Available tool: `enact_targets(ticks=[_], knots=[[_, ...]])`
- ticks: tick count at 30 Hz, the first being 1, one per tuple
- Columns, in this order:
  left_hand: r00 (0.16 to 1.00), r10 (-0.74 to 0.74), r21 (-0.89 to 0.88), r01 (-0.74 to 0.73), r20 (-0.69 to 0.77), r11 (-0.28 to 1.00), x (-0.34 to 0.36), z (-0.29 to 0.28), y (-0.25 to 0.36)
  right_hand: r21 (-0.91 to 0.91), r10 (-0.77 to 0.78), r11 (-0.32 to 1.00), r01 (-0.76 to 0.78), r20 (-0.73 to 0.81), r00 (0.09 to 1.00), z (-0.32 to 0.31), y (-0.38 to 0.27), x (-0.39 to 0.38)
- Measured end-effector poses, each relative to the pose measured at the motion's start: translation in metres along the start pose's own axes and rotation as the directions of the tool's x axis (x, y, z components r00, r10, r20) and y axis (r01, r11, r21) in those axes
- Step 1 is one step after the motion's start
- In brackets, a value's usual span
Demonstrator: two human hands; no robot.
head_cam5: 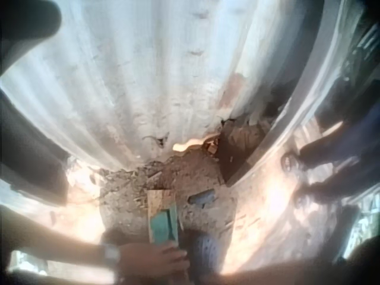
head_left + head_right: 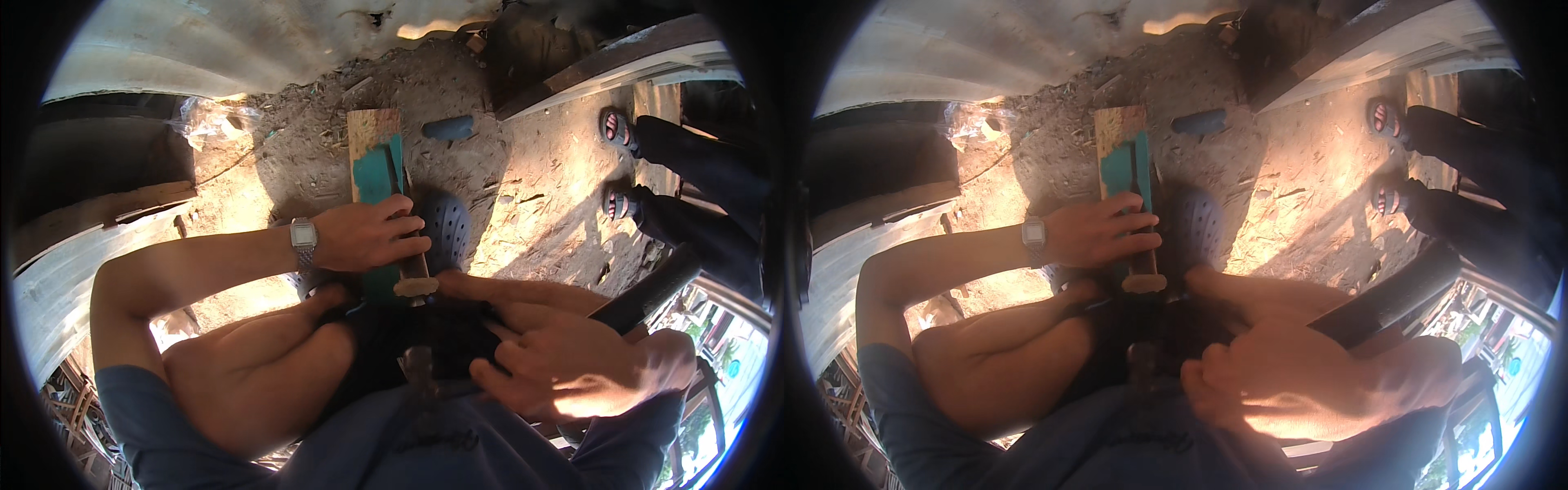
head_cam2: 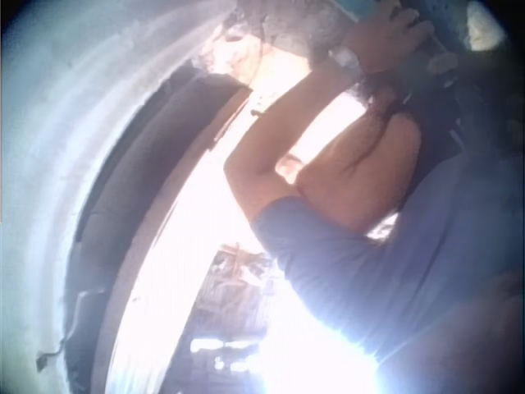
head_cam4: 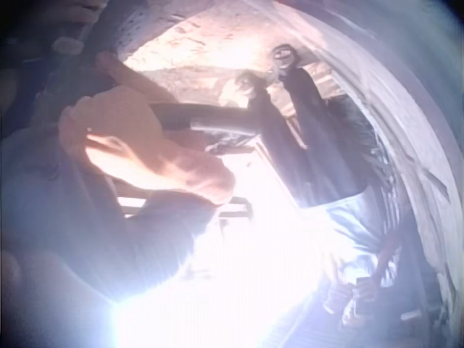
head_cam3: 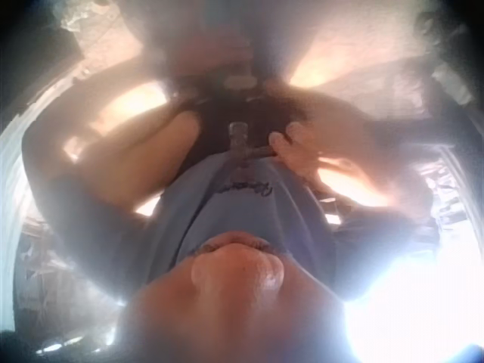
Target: The person uses a hammer and chisel to carve a groove into a piece of wood. They repeatedly strike the chisel to deepen the cut along the wood's length.
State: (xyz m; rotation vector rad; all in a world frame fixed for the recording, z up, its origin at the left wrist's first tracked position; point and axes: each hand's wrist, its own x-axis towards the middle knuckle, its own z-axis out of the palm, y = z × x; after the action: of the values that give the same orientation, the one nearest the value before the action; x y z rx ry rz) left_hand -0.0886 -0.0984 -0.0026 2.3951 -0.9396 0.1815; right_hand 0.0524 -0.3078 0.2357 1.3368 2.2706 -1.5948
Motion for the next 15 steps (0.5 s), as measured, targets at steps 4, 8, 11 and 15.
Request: enact_targets(ticks=[4, 8, 11, 15], knots=[[1.000, 0.023, -0.022, -0.023, 0.004, 0.999, 0.003, 0.000, 0.000, 0.102, 0.031, 0.994, -0.024, -0.067, 0.997, 0.007, -0.001, -0.002], [0.999, -0.034, -0.043, 0.035, 0.027, 0.998, -0.004, 0.001, 0.004, -0.063, 0.214, 0.975, -0.213, 0.012, 0.977, -0.012, 0.018, 0.001], [0.999, 0.020, -0.009, -0.020, 0.027, 1.000, -0.005, 0.000, 0.006, -0.053, 0.128, 0.990, -0.129, -0.032, 0.991, -0.001, -0.003, 0.002], [0.999, 0.033, 0.010, -0.034, 0.006, 0.999, -0.005, 0.004, 0.004, -0.076, 0.220, 0.972, -0.224, -0.056, 0.974, -0.003, 0.008, 0.012]])
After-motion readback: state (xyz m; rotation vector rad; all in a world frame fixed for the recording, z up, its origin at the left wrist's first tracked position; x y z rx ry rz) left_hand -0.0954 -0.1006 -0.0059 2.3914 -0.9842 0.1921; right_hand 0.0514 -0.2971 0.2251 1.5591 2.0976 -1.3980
